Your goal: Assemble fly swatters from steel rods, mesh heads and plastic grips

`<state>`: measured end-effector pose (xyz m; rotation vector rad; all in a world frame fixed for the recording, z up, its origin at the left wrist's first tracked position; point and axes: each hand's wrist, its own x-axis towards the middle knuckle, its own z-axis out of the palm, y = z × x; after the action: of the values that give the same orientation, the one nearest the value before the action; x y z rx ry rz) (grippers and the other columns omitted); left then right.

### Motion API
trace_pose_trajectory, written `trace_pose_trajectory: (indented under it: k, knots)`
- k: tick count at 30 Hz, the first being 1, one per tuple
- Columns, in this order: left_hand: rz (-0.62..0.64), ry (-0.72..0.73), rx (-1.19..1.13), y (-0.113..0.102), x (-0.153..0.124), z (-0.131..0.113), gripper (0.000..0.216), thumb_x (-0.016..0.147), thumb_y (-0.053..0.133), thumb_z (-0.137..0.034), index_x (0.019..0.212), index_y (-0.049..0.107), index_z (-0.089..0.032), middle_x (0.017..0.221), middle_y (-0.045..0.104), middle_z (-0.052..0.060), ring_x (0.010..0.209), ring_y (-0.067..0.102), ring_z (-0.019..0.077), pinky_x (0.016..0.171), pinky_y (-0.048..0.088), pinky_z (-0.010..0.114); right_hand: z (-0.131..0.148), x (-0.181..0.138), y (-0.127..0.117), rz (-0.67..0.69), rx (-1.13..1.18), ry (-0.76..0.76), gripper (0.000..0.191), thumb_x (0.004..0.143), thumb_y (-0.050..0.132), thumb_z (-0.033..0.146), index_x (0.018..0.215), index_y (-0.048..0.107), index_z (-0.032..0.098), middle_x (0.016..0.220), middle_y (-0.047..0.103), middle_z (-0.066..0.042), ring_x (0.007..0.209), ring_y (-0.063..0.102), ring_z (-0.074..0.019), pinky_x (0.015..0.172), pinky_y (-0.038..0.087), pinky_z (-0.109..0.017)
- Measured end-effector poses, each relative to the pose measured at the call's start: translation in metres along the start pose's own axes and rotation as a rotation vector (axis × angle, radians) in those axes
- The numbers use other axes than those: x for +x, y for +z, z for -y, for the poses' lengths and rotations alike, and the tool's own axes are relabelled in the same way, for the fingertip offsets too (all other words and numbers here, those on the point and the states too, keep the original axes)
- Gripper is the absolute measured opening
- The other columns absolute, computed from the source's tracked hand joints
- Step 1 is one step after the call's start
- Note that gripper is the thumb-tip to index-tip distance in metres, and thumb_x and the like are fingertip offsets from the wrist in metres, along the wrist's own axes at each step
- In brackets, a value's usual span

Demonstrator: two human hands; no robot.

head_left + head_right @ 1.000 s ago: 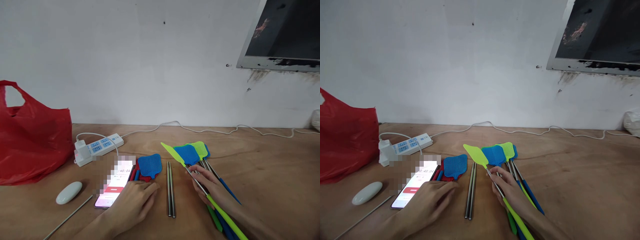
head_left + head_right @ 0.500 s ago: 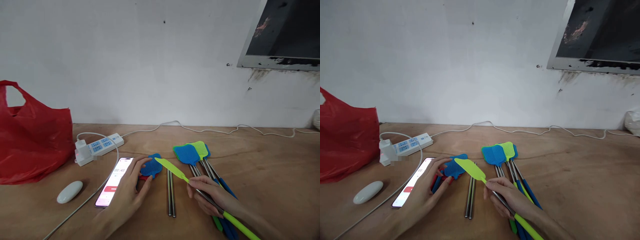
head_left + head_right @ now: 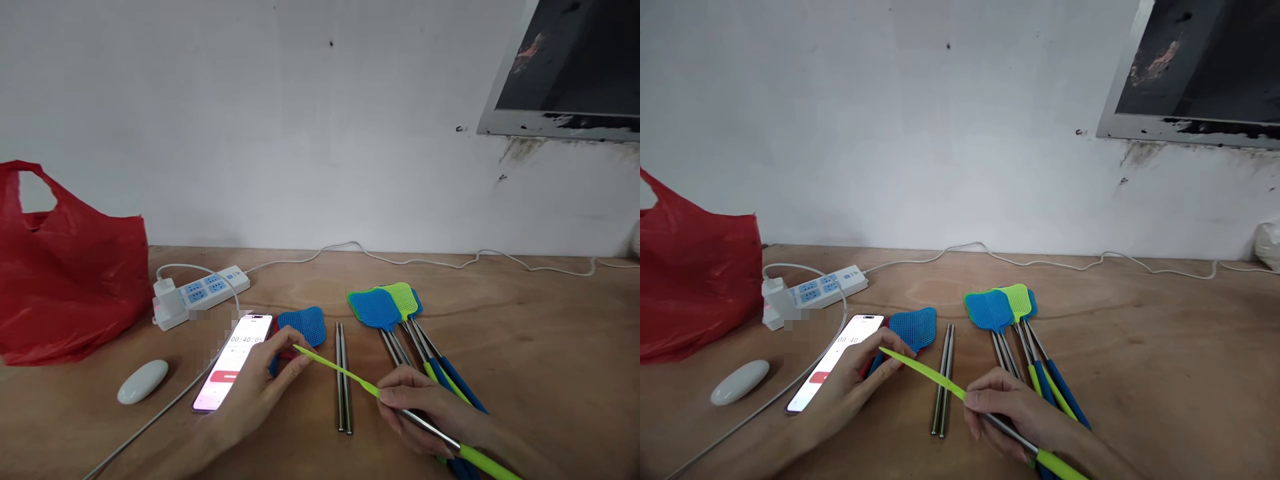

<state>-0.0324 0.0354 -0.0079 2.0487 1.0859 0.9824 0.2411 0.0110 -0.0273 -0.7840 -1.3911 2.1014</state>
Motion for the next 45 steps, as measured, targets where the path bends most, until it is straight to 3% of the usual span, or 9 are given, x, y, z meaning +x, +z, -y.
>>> trace_pose_trajectory:
  k: [10, 16, 20, 23, 26, 29, 36, 42, 45]
  knots:
    - [0.032, -0.227, -0.322, 0.0, 0.005, -0.008, 0.04, 0.091, 0.058, -0.055, 0.072, 0.056, -0.019, 0.064, 0.047, -0.005, 0.053, 0.046, 0.0104, 0.044, 0.039, 0.019, -0.001, 0.007, 0.011, -0.033, -0.035, -0.032, 0.049, 0.086, 0.062, 0.057, 0.057, 0.055, 0.018, 0.029, 0.035, 0.011, 0.021, 0.023, -0.0039, 0.028, 0.017, -0.019]
    - [0.043, -0.336, -0.434, 0.003, 0.007, -0.001, 0.046, 0.089, 0.055, -0.064, 0.08, 0.053, -0.019, 0.049, 0.056, -0.005, 0.035, 0.053, 0.0109, 0.032, 0.043, 0.018, -0.001, 0.005, 0.005, -0.054, -0.023, -0.019, 0.042, 0.087, 0.06, 0.048, 0.058, 0.055, 0.018, 0.027, 0.034, 0.011, 0.021, 0.022, -0.0042, 0.03, 0.02, -0.019]
    - [-0.209, -0.327, -0.46, -0.006, 0.013, 0.009, 0.044, 0.09, 0.056, -0.063, 0.086, 0.05, -0.02, 0.051, 0.058, -0.007, 0.032, 0.05, 0.0083, 0.029, 0.04, 0.015, -0.001, 0.004, 0.0, -0.124, 0.05, -0.037, 0.042, 0.085, 0.061, 0.047, 0.055, 0.051, 0.02, 0.026, 0.028, 0.012, 0.02, 0.016, -0.004, 0.03, 0.02, -0.019]
    - [-0.243, -0.329, -0.464, -0.011, 0.016, 0.01, 0.042, 0.085, 0.065, -0.059, 0.09, 0.053, -0.019, 0.055, 0.056, -0.009, 0.033, 0.051, 0.0083, 0.03, 0.043, 0.016, 0.002, 0.006, 0.0, -0.286, 0.098, -0.093, 0.045, 0.083, 0.064, 0.052, 0.055, 0.049, 0.02, 0.026, 0.028, 0.012, 0.021, 0.015, -0.0036, 0.029, 0.017, -0.019]
    - [-0.166, -0.36, -0.442, -0.007, 0.016, 0.007, 0.043, 0.083, 0.068, -0.058, 0.09, 0.057, -0.018, 0.053, 0.055, -0.008, 0.032, 0.05, 0.0079, 0.029, 0.04, 0.016, 0.007, 0.008, 0.0, -0.443, 0.083, -0.148, 0.044, 0.08, 0.067, 0.056, 0.063, 0.056, 0.017, 0.044, 0.056, 0.004, 0.024, 0.023, -0.0013, 0.029, 0.016, -0.018]
    - [-0.058, -0.392, -0.452, -0.002, 0.013, 0.004, 0.043, 0.081, 0.069, -0.057, 0.091, 0.062, -0.016, 0.051, 0.056, -0.007, 0.033, 0.05, 0.0078, 0.032, 0.04, 0.016, 0.01, 0.007, -0.002, -0.557, 0.056, -0.212, 0.039, 0.08, 0.069, 0.053, 0.076, 0.065, 0.015, 0.085, 0.075, -0.006, 0.026, 0.028, 0.0025, 0.03, 0.017, -0.017]
    - [0.093, -0.411, -0.534, 0.004, 0.011, 0.006, 0.05, 0.078, 0.076, -0.053, 0.109, 0.066, -0.015, 0.073, 0.068, 0.0, 0.045, 0.057, 0.0093, 0.043, 0.048, 0.021, 0.007, 0.003, -0.003, -0.494, 0.051, -0.117, 0.041, 0.084, 0.064, 0.053, 0.098, 0.077, 0.017, 0.107, 0.076, -0.013, 0.026, 0.031, 0.0023, 0.029, 0.02, -0.018]
    - [0.022, -0.339, -0.601, 0.003, 0.012, 0.004, 0.072, 0.082, 0.073, -0.051, 0.141, 0.044, -0.022, 0.082, 0.066, 0.0, 0.064, 0.066, 0.0162, 0.051, 0.056, 0.025, 0.003, 0.007, -0.007, -0.459, 0.142, -0.123, 0.04, 0.083, 0.066, 0.051, 0.103, 0.079, 0.018, 0.122, 0.072, -0.016, 0.026, 0.033, 0.0032, 0.029, 0.022, -0.018]
    - [0.084, -0.308, -0.594, 0.002, 0.009, 0.001, 0.063, 0.087, 0.068, -0.051, 0.141, 0.047, -0.025, 0.1, 0.069, 0.007, 0.073, 0.068, 0.0193, 0.049, 0.055, 0.025, 0.003, 0.007, -0.011, -0.473, 0.191, -0.169, 0.039, 0.084, 0.067, 0.049, 0.108, 0.078, 0.02, 0.124, 0.071, -0.016, 0.027, 0.036, 0.0026, 0.03, 0.023, -0.018]
